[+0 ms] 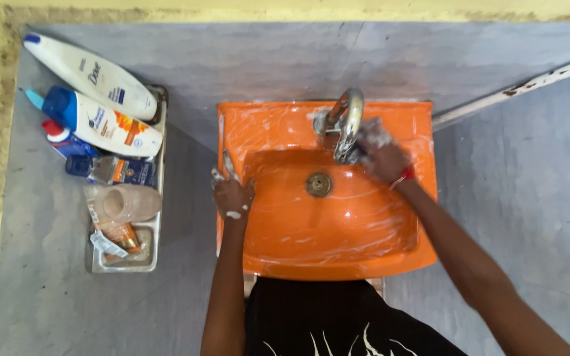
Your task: The person scrubs an orange sink with a cloth and soapy water, cleaning the interior of the basin, the faucet, and the area around the drain.
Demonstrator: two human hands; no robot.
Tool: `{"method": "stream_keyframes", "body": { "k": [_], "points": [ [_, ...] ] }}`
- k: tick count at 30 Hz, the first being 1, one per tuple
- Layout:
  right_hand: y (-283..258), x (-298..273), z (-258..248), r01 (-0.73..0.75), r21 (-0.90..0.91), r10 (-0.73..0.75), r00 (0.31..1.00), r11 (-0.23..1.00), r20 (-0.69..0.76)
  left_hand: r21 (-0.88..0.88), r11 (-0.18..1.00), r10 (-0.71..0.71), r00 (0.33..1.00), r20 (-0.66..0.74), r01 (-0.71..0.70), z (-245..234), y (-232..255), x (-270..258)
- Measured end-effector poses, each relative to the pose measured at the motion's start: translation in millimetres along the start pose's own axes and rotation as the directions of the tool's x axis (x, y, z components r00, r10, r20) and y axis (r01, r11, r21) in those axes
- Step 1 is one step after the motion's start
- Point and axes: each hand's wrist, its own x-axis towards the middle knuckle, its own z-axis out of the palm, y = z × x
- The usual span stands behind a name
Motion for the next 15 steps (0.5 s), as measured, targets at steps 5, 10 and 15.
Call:
{"method": "stream_keyframes", "body": {
  "k": [5, 10, 15],
  "points": [
    [30.4, 3.0, -1.6, -0.767, 0.053, 0.68, 0.531, 0.639, -0.506, -0.002, 1.0, -0.025, 0.999, 0.039, 0.025, -1.6, -2.1, 1.5],
    [34.2, -53.4, -61.1, -0.516, 0.34, 0.602, 0.766, 0.786, -0.227, -0.017, 1.0, -0.019, 1.0, 0.005, 0.02, 1.1, -1.8, 1.0],
    [-49.2, -174.9, -85.7, -0.625, 0.362, 0.684, 0.727, 0.692, -0.052, 0.03, 1.0, 0.004, 1.0, -0.011, -0.004, 4.5, -8.2, 1.3]
  ]
}}
